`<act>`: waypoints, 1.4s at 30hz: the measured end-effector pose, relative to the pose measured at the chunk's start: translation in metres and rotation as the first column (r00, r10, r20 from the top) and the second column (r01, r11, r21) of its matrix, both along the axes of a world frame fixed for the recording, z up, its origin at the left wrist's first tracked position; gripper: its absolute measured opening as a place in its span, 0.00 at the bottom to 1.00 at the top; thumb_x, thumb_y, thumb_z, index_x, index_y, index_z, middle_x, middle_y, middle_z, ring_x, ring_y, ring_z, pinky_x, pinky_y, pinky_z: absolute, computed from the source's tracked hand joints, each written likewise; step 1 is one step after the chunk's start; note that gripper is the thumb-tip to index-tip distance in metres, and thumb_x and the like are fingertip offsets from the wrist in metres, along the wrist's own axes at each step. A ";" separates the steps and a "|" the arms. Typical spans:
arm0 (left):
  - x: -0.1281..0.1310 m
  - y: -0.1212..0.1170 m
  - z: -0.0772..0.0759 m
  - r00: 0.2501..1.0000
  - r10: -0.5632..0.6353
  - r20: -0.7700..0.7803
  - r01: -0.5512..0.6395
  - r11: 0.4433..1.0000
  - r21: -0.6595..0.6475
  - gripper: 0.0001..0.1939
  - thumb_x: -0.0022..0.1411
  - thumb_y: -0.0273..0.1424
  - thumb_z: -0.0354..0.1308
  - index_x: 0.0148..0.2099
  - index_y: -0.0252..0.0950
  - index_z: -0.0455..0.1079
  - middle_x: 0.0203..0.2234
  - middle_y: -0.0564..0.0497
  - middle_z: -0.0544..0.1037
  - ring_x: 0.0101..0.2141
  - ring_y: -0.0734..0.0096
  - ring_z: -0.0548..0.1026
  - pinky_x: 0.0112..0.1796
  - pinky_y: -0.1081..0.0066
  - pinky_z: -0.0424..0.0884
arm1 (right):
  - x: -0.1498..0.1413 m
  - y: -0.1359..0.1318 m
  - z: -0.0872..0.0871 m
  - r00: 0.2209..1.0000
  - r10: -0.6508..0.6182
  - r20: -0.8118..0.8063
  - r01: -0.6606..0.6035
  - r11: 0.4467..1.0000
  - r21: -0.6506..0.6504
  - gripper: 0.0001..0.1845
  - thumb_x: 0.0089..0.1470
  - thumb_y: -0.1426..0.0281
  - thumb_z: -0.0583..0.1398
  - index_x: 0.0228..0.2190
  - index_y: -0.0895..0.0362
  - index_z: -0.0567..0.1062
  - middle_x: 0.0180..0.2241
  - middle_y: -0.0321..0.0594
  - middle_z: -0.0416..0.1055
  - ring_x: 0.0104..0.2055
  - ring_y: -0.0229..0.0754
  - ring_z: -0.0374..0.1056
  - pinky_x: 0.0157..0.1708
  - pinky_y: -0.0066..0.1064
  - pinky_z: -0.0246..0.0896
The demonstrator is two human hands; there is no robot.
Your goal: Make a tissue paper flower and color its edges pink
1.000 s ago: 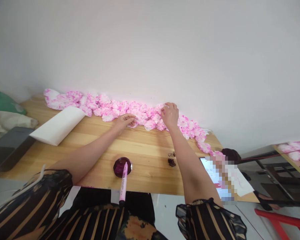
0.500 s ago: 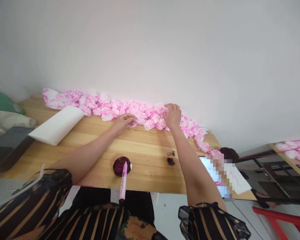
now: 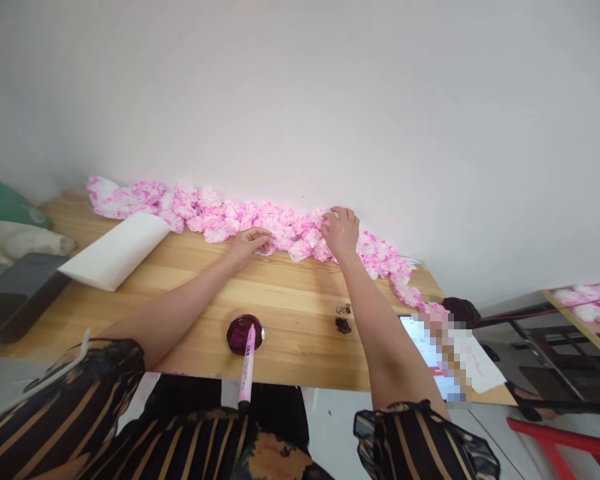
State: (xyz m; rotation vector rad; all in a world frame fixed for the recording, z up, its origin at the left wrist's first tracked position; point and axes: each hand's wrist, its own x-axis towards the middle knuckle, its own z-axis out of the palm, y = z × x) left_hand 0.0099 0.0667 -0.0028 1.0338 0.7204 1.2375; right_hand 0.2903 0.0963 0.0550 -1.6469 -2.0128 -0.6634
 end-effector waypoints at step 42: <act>-0.009 0.001 0.003 0.883 0.460 -0.099 -0.439 0.881 0.178 0.10 0.63 0.24 0.54 0.30 0.34 0.72 0.15 0.57 0.70 0.16 0.80 0.63 0.21 0.78 0.58 | -0.123 -0.104 -0.034 0.987 0.082 -0.140 -0.154 0.751 -0.642 0.23 0.68 0.57 0.51 0.30 0.54 0.78 0.32 0.42 0.78 0.31 0.42 0.66 0.28 0.33 0.40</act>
